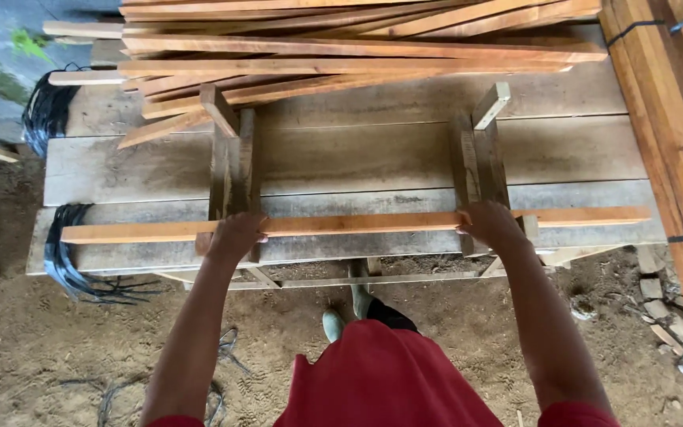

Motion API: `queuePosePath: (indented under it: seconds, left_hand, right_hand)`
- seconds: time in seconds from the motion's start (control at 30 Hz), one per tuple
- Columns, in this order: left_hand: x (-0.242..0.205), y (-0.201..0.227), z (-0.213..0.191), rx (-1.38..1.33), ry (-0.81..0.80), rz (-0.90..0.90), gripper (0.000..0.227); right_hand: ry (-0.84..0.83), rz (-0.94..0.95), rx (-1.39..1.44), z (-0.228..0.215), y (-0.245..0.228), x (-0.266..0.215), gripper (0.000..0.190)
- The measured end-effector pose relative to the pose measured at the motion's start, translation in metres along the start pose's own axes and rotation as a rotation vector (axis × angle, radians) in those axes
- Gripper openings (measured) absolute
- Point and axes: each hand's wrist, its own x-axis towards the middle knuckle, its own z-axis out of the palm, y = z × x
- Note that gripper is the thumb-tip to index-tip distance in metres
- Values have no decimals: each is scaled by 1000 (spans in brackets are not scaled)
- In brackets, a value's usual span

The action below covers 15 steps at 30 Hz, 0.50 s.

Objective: The person repeatedly picks up individual wooden planks from a pile and places them onto a wooden workbench. They handle the planks one by one, moving them from a disorganized stack to a more organized arrangement on the bench.

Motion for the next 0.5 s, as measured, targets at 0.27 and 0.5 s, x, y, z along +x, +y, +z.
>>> queuePosePath:
  seconds: [0.27,0.5]
  left_hand:
    - [-2,4,1,29,-35,-40,45]
    - [0,-1,-19,214,112,146,58]
  right_hand:
    - [27,30,66,14,4,6,27]
    - [27,-14,121,-11,0,-6,48]
